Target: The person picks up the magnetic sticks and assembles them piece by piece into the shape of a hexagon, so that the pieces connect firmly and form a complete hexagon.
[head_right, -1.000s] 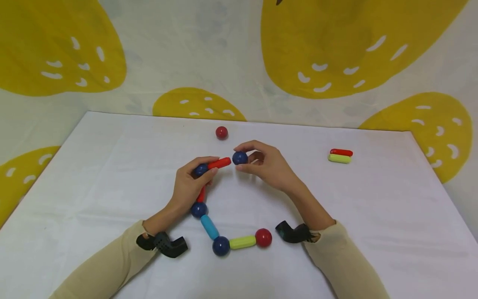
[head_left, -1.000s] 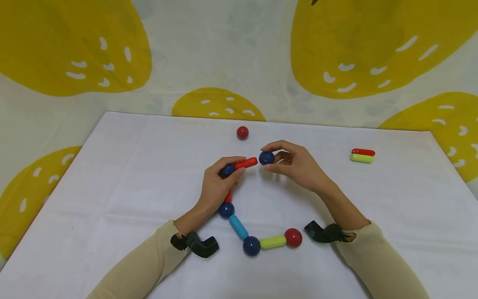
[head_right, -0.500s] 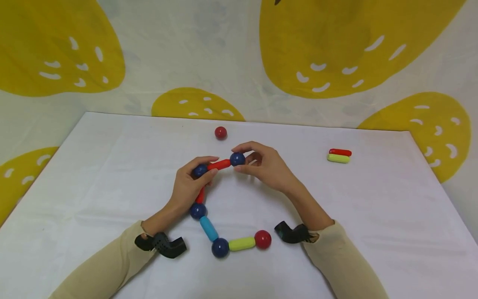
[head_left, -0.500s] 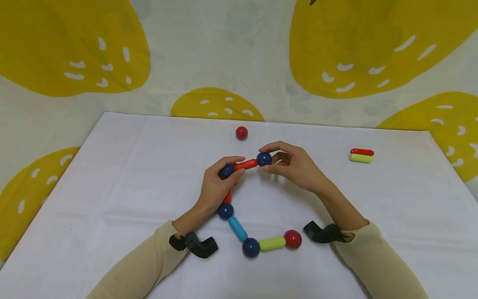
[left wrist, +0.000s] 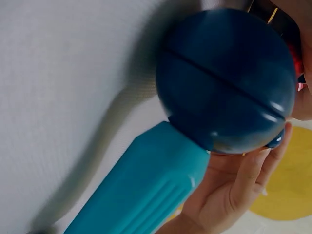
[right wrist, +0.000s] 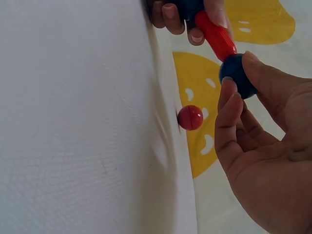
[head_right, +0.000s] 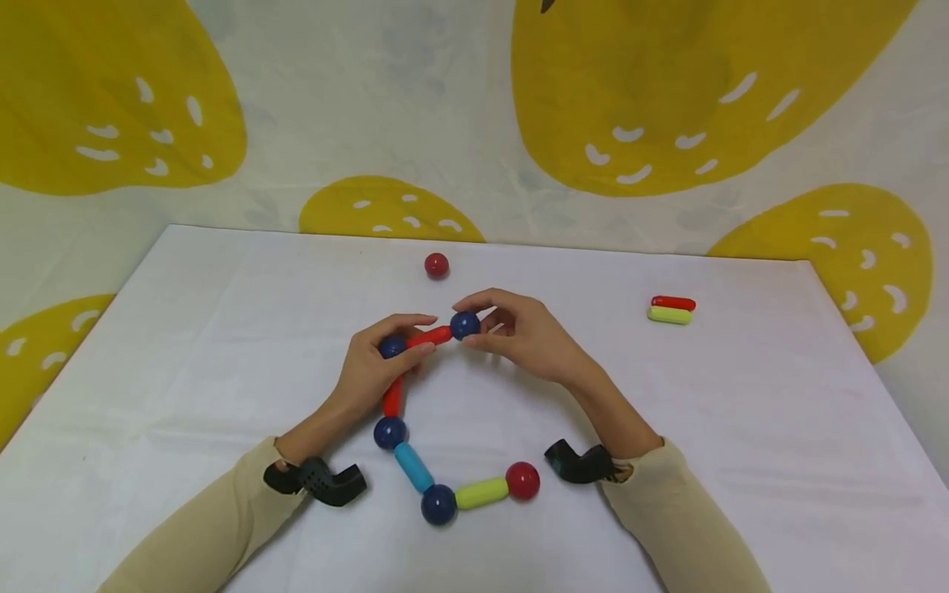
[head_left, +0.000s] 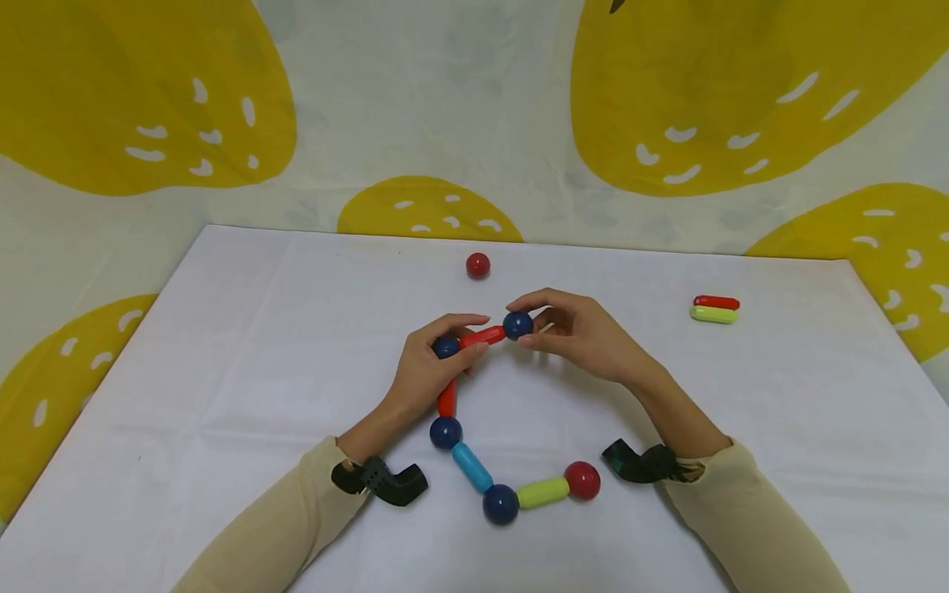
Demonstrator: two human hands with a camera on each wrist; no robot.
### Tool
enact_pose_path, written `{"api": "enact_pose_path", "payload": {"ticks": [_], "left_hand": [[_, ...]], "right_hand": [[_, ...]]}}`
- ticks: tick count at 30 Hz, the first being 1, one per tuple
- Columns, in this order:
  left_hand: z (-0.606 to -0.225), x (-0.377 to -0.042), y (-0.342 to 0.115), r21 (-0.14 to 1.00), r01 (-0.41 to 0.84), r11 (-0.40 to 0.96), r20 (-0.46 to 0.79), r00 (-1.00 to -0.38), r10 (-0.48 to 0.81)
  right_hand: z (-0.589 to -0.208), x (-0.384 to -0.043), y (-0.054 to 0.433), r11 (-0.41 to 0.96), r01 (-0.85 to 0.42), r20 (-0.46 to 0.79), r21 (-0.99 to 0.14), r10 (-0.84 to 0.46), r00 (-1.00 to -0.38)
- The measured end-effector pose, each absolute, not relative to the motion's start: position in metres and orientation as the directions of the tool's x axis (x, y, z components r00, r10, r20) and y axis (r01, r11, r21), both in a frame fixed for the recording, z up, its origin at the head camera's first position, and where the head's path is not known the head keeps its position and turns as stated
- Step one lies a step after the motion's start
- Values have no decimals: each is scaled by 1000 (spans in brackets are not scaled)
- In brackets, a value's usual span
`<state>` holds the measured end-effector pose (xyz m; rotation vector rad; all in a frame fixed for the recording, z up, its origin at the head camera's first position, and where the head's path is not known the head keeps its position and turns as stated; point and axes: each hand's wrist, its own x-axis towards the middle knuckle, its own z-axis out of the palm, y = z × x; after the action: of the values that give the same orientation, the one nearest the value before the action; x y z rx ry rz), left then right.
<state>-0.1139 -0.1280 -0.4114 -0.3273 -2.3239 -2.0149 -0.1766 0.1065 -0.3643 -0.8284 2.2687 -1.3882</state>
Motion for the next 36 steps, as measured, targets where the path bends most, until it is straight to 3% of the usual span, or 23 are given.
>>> {"api": "enact_pose_path", "payload": {"ticks": [15,24,30,36], "left_hand": [[-414,-112,-122,964,188,186,167,-978,125],[-413,-114,-121,969,157,191,134,-983,127],[-413,-115,-123,971,148,188,126,-984,123],[-414,-116,-124,969,176,173,150,-977,150]], "right_hand": [[-360,-176,129,392,-277,-19,-877,-606,-795],[-360,-180,208,579,-265,53,-771,-356,-933],[-368,-180,256,711,-262,167,-653,-203,-965],[-376,-176,292,746,-158,120,-647,-105,-987]]}}
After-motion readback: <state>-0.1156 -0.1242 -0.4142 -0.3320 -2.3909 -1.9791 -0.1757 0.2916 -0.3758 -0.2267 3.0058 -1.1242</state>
